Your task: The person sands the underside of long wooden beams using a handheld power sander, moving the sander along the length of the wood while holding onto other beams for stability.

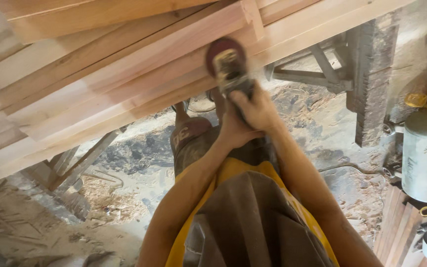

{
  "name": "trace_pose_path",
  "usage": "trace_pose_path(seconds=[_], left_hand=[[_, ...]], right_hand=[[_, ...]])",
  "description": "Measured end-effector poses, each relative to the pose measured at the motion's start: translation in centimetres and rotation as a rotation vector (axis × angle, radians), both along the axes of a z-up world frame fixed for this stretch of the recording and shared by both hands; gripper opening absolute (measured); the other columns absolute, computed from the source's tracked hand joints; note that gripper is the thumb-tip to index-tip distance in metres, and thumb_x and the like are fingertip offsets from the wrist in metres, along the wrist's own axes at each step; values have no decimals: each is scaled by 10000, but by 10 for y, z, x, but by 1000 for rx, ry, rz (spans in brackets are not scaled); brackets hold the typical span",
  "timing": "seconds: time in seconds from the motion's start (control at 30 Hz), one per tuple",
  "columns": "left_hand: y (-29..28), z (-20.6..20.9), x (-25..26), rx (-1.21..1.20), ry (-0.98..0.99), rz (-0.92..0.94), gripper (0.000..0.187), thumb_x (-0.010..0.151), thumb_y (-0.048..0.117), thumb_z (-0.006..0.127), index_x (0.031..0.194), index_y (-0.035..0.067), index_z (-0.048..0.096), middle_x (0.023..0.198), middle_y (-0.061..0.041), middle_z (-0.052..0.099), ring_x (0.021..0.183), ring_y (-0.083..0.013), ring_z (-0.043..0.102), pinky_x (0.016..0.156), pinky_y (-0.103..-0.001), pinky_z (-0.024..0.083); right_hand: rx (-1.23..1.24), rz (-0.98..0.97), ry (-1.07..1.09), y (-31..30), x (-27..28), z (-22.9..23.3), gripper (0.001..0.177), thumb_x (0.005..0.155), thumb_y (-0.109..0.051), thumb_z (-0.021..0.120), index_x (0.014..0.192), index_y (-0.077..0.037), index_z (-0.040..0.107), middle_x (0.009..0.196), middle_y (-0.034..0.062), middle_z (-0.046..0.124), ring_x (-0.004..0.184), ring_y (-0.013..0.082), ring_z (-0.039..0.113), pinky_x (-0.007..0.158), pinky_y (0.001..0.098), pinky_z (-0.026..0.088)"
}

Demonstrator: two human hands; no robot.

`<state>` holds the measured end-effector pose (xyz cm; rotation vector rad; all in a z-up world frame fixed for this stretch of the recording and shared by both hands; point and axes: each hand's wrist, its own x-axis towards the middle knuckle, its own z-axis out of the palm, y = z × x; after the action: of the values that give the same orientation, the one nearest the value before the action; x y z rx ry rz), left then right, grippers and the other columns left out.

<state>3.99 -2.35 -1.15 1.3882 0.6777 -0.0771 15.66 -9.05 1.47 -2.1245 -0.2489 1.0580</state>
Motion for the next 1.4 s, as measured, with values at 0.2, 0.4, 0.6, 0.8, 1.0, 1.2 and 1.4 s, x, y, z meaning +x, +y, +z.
trace_pose_path(seconds=[0.2,0.4,0.6,0.8,1.0,1.2,1.4], left_hand=[[-16,-7,51,-26,94,-264,1305,513,350,957,1472,21,136,1224,-250,667,1072,-404,714,943,-439,591],[-36,6,88,138,115,-484,1356,425,333,943,1468,7,140,949,-269,726,855,-475,722,808,-498,603],[-41,34,60,286,39,-612,1066,535,343,931,1362,59,321,913,-248,738,845,-490,710,775,-557,567],[6,47,-10,360,0,-686,919,686,450,862,1345,22,386,920,-231,715,871,-458,717,772,-552,567],[159,16,-87,830,40,-437,688,846,275,708,1474,62,524,1464,-222,575,1412,-428,502,1218,-519,393],[304,4,-120,1192,127,-610,999,882,507,798,1598,0,322,1557,-323,381,1427,-573,311,1197,-669,184],[328,13,-88,1218,158,-758,1180,642,670,890,1429,-79,428,1352,-331,497,1320,-530,401,1151,-611,291]], right_hand=[[-21,-254,0,-47,29,-19,593,952,-474,626,1281,20,624,1120,188,727,1014,276,696,885,391,559],[209,-650,45,-95,38,-36,608,966,-480,645,1314,18,620,1133,121,699,989,221,665,858,341,558],[452,-758,11,-112,-3,-23,414,864,-217,806,1182,4,660,1086,108,675,947,185,685,839,320,605],[542,-832,78,-71,-52,-1,395,873,48,780,1227,80,609,1016,135,654,845,241,673,770,356,579],[511,-1083,73,-35,-108,38,473,779,60,724,1210,28,530,907,148,651,687,273,696,632,397,621],[533,-1209,43,-8,-194,67,432,802,52,729,1193,77,547,928,155,645,721,284,700,671,406,625],[433,-1357,-26,0,-261,71,363,824,15,720,1143,124,586,903,170,678,715,290,712,673,406,619]])
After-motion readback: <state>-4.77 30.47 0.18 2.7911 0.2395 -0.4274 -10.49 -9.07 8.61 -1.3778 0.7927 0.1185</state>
